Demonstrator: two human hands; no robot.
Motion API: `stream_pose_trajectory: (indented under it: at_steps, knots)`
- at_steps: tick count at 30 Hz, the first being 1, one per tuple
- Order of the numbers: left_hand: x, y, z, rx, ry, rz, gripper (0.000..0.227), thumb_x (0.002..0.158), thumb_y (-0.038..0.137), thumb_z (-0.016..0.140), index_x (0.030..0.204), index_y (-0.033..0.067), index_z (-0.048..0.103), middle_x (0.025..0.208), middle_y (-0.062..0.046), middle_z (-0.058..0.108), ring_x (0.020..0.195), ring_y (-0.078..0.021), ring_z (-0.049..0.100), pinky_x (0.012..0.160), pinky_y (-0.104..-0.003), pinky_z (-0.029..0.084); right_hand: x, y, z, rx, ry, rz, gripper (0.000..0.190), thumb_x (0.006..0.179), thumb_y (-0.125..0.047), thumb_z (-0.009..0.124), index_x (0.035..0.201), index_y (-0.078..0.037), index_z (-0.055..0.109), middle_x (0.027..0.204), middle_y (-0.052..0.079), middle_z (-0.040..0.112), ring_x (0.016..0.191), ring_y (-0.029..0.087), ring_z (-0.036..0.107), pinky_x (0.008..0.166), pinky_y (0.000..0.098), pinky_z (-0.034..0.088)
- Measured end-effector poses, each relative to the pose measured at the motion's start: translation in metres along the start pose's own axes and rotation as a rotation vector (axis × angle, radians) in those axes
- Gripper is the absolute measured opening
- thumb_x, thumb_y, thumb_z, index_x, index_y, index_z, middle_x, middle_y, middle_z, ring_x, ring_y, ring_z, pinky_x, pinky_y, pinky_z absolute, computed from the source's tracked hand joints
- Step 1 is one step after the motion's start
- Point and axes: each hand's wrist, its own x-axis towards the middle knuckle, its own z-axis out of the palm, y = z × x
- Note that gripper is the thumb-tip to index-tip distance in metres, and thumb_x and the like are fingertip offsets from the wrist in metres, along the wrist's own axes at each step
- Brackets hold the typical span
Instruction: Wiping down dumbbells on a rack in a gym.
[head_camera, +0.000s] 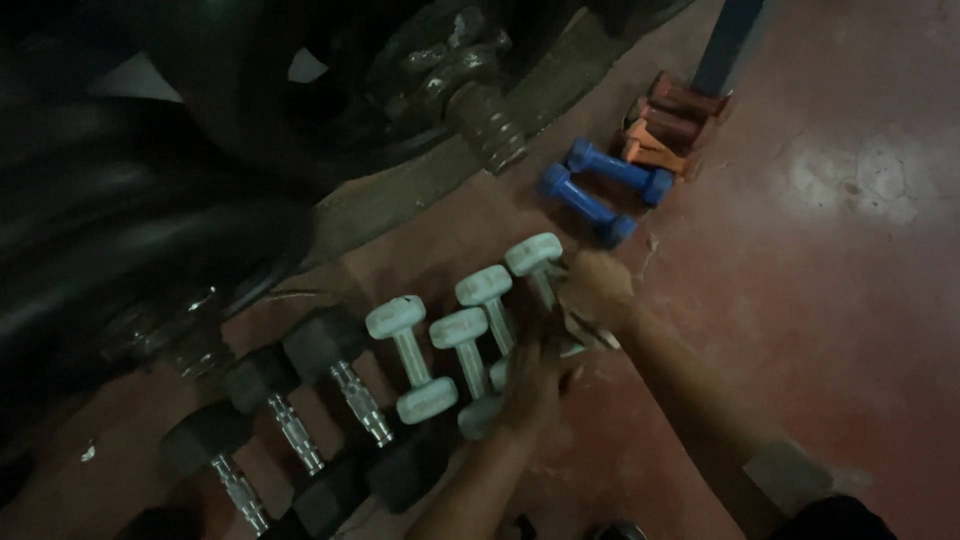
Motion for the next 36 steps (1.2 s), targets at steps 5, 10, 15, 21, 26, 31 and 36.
stream_pose_trajectory:
  at_steps: [5,10,15,21,26,31,36]
  knots:
    - [-0.004,0.076,-0.103,0.315,0.103,-0.100,0.085,0.084,0.044,0.070,0.157,0.0136,0.039,0.162,-0.018,0.030,0.140,-0.0419,0.034,0.111,-0.066,0.024,0.030,0.011,0.005,-0.112,0.264,0.036,0.036,0.087,-0.026,0.072,0.120,-0.012,0.072,0.106,0.021,0.073,0.093,0.042,0.071,0.073,0.0532,0.058]
    - [0.010,0.014,-0.021,0.312,0.288,-0.157,0.051,0.104,0.040,0.061,0.151,0.0195,0.062,0.158,-0.011,0.044,0.143,-0.0342,0.035,0.112,-0.067,0.022,0.019,0.030,0.040,-0.087,0.005,0.161,0.045,0.102,-0.048,0.067,0.119,-0.007,0.070,0.103,0.022,0.073,0.092,0.041,0.071,0.075,0.0568,0.056]
    - [0.020,0.024,-0.026,0.350,0.058,-0.336,0.037,0.098,0.039,0.061,0.128,0.0190,0.068,0.146,-0.008,0.049,0.142,-0.0331,0.034,0.110,-0.072,0.029,0.012,0.016,0.038,-0.040,-0.172,0.236,0.049,0.089,-0.050,0.074,0.110,-0.006,0.077,0.101,0.018,0.076,0.091,0.036,0.074,0.079,0.0500,0.058]
    - [0.039,-0.046,0.034,0.545,0.434,-0.387,0.034,0.106,0.040,0.065,0.129,0.0154,0.068,0.151,-0.006,0.051,0.141,-0.0320,0.042,0.094,-0.056,0.052,0.056,-0.008,0.063,-0.021,-0.066,0.120,0.049,0.089,-0.049,0.073,0.119,-0.011,0.074,0.103,0.018,0.075,0.092,0.037,0.072,0.078,0.0505,0.058]
    - [0.044,-0.034,-0.043,0.449,0.252,-0.435,0.051,0.092,0.045,0.070,0.132,0.0145,0.067,0.141,-0.013,0.051,0.129,-0.0363,0.045,0.086,-0.061,0.052,0.083,-0.024,0.077,-0.002,-0.070,0.045,0.047,0.087,-0.045,0.073,0.123,-0.015,0.073,0.103,0.017,0.075,0.092,0.038,0.071,0.076,0.0520,0.057]
    - [0.047,-0.034,-0.042,0.451,0.411,-0.396,0.039,0.100,0.041,0.068,0.132,0.0190,0.066,0.139,-0.008,0.054,0.132,-0.0309,0.047,0.103,-0.059,0.049,0.079,-0.032,0.073,-0.049,-0.174,0.129,0.050,0.092,-0.054,0.071,0.119,-0.011,0.076,0.104,0.016,0.077,0.093,0.034,0.075,0.080,0.0499,0.060]
    - [0.026,0.024,-0.138,-0.108,0.087,-0.594,0.044,0.097,0.041,0.066,0.130,0.0134,0.061,0.149,-0.011,0.042,0.137,-0.0381,0.039,0.111,-0.059,0.034,0.072,-0.035,0.074,-0.068,-0.048,0.046,0.054,0.089,-0.048,0.072,0.133,-0.016,0.067,0.112,0.016,0.074,0.098,0.038,0.070,0.077,0.0527,0.058]
